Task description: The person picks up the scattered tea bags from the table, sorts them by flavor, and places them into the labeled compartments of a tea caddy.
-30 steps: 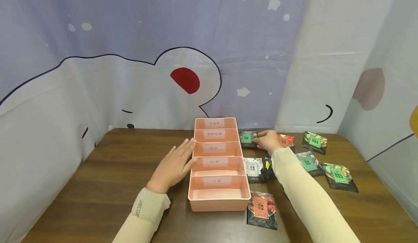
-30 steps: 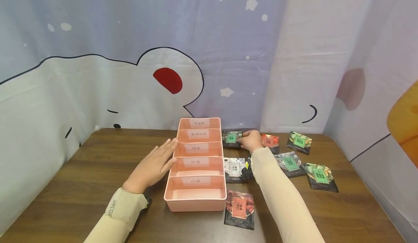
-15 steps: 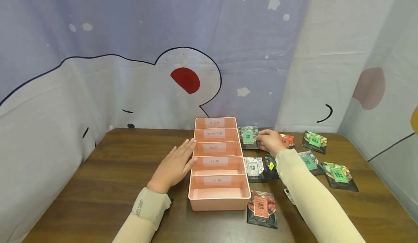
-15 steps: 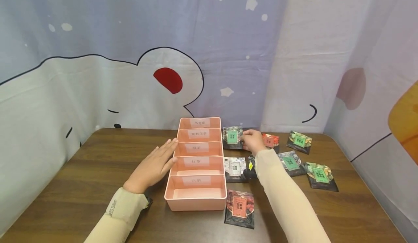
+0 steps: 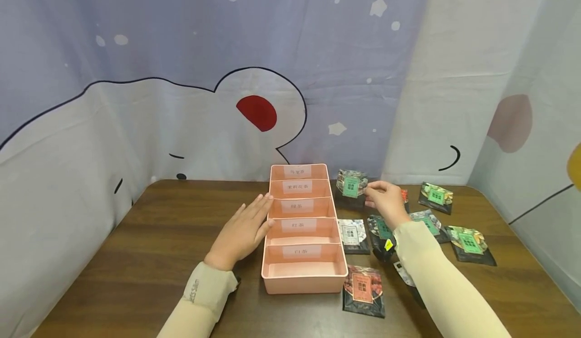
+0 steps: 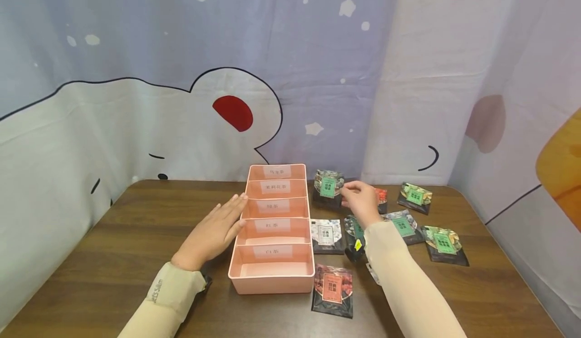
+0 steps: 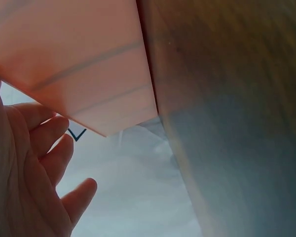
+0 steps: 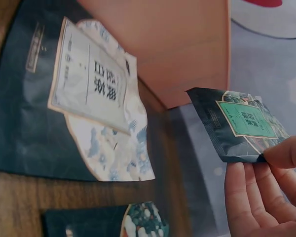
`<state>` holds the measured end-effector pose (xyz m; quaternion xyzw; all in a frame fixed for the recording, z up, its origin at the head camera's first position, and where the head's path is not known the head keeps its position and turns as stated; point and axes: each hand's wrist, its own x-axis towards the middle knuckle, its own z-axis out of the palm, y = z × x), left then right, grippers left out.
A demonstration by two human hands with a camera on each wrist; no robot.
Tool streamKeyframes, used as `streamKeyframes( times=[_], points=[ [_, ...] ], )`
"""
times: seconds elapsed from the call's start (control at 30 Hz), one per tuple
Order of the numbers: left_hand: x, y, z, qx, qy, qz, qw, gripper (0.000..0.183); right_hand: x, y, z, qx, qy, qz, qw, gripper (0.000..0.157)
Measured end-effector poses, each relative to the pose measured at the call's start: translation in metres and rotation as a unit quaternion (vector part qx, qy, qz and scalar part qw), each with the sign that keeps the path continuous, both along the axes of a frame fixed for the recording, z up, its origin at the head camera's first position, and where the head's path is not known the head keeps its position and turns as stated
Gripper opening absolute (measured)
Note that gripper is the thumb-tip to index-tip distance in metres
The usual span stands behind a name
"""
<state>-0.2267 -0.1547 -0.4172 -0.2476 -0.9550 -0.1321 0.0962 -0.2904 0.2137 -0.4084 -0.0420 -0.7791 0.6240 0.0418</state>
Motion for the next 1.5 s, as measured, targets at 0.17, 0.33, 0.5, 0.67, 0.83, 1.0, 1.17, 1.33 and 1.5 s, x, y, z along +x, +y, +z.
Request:
streamKeyframes(
  times=[0.17,0.33,0.5,0.67,0.83,1.0,1.17,1.33,1.5],
  points=[
    [0.002,0.001,0.002,-0.001,-0.001,0.0,1.0,0.062,0.013,0.001,0.007,-0.004,0.025,-0.011,1.0,0.03],
    [0.002,0.001,0.002,0.0,0.003,0.0,1.0,0.061,0.024,0.002,0.01,-0.023,0.047,-0.029,0.998,0.028],
    [0.002,0.001,0.001,0.002,0.006,0.0,1.0,0.062,0.032,-0.001,0.013,-0.032,0.069,-0.045,0.996,0.029],
    [0.002,0.002,0.002,0.003,0.005,-0.002,1.0,0.062,0.041,-0.012,0.02,-0.034,0.096,-0.059,0.993,0.03],
    [0.002,0.002,0.003,0.003,0.004,-0.002,1.0,0.062,0.05,-0.029,0.028,-0.05,0.126,-0.041,0.99,0.028],
    [0.003,0.002,0.003,0.003,0.001,0.0,1.0,0.062,0.053,-0.046,0.031,-0.07,0.155,-0.017,0.985,0.019],
    [0.003,0.001,0.002,0.003,-0.001,0.001,1.0,0.062,0.054,-0.059,0.03,-0.078,0.168,0.015,0.983,0.013],
    [0.003,0.002,0.002,0.006,0.002,-0.003,1.0,0.061,0.055,-0.068,0.024,-0.038,0.182,0.03,0.982,0.011],
    [0.002,0.001,0.002,0.006,0.001,0.0,1.0,0.062,0.052,-0.072,0.015,0.078,0.248,0.02,0.966,0.005]
  ],
)
